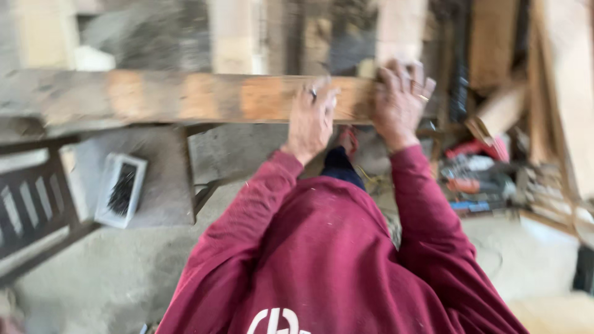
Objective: The person organizes and stacks various pieces of lumber and wooden blocks in a workshop. They pick up planks from the floor and a workbench, inspect them, and arrange them into neat piles. The person also handles a container of nails and a hammer.
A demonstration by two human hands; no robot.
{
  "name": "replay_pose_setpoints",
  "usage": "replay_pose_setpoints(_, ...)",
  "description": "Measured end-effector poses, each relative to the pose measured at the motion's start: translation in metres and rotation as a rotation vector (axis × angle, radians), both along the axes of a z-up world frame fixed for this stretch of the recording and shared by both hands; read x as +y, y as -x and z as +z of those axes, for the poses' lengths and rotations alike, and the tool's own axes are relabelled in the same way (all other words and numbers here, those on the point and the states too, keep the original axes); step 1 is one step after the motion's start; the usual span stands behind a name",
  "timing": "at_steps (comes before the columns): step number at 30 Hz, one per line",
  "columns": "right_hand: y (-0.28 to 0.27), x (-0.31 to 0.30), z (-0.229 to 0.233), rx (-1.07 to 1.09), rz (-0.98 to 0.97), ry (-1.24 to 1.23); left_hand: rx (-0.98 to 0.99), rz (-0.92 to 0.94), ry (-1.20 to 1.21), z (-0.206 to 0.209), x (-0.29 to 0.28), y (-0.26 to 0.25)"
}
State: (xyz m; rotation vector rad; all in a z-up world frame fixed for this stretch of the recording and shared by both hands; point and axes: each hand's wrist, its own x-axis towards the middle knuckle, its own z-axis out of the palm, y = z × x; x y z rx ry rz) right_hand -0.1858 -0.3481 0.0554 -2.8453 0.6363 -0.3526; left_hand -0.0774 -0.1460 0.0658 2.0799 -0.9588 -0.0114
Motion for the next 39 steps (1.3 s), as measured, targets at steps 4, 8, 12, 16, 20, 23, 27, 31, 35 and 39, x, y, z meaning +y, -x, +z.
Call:
replay_pose_setpoints(4,-0.007,-0.009,-0.015,-0.084,-0.001,0.027,0.032,0.003,0.071,-0.013,-0.085,-0.020)
replay_pose_setpoints(8,0.025,-0.047,-0.027,-0.678,-0.154,-0.942,-0.091,0.044,-0.224,-0.020,-0.116,-0.026)
replay_pose_setpoints(12,0.072,-0.079,-0.017,-0.567,-0.354,-1.132,-0.001,0.007,-0.290,-0.022,-0.112,-0.024)
replay_pose_setpoints(16,0.093,-0.058,-0.018,-0.385,-0.240,-1.322,0.060,0.036,-0.306,-0.020,-0.110,-0.021)
replay_pose_setpoints(20,0.090,-0.040,-0.034,-0.490,-0.285,-1.509,-0.028,0.005,-0.243,-0.008,-0.113,-0.020)
replay_pose_setpoints(23,0.089,-0.050,-0.038,-0.392,-0.259,-1.453,-0.232,-0.132,-0.277,0.004,-0.119,-0.015)
replay_pose_setpoints(27,0.089,-0.073,-0.027,-0.207,-0.164,-1.308,-0.159,-0.433,-0.389,0.010,-0.142,0.007)
replay_pose_setpoints(31,0.090,-0.106,-0.015,-0.062,-0.060,-1.243,-0.110,-0.418,-0.546,0.010,-0.156,0.032)
replay_pose_setpoints(35,0.082,-0.160,-0.015,-0.179,-0.016,-0.453,-0.127,-0.404,-0.584,0.009,-0.154,0.033)
replay_pose_setpoints(39,0.072,-0.178,-0.020,0.009,-0.127,-0.269,-0.127,-0.406,-0.590,0.007,-0.153,0.029)
